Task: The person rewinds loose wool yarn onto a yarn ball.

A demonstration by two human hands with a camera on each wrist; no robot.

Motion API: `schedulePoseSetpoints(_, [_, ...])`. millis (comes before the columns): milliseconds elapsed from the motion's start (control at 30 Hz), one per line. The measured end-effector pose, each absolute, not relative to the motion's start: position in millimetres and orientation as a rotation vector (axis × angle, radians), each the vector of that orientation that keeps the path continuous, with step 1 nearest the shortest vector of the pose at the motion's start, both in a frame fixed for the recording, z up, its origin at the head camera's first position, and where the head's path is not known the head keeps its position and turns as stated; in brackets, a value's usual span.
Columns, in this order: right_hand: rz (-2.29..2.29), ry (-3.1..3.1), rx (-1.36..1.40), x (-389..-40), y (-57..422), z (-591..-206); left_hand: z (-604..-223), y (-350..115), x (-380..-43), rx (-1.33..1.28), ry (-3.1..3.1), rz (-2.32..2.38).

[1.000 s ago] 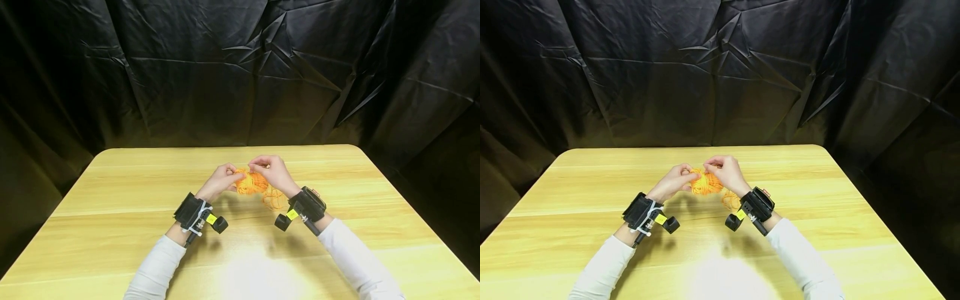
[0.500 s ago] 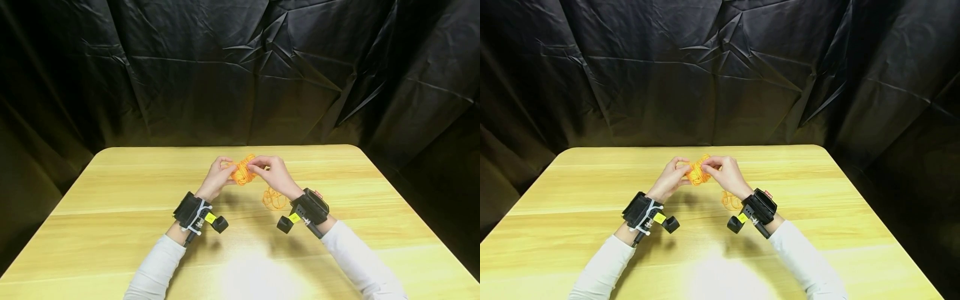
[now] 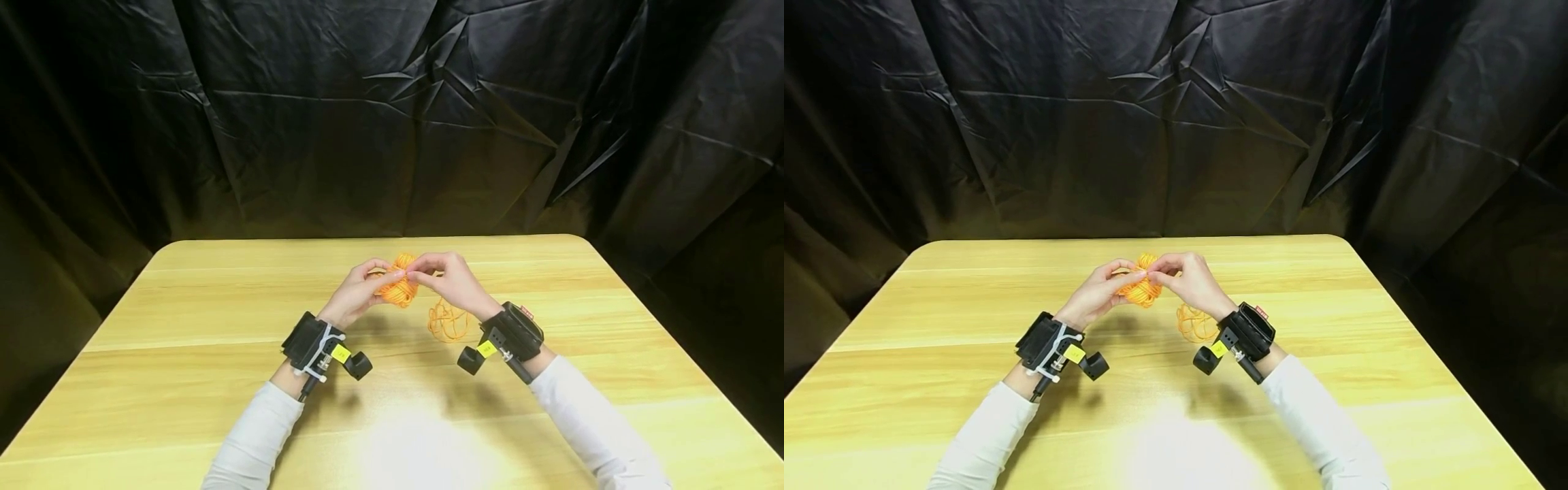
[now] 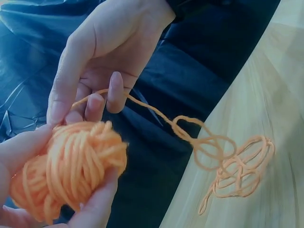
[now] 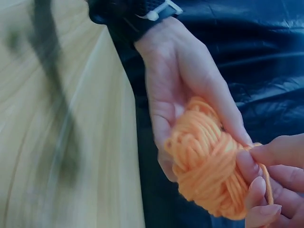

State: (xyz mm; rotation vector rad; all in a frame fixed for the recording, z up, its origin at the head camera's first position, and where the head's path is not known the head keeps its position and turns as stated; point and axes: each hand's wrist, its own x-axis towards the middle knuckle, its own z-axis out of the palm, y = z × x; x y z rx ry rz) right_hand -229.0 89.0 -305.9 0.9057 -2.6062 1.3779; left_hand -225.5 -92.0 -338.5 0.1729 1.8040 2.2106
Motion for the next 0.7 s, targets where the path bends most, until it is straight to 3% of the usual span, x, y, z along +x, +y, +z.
schedulePoseSetpoints(700, [1.676,-2.534,0.642,-237.8,104.2,-299.1,-338.1,-96.8,-222.7,0.258,1.808,2.147])
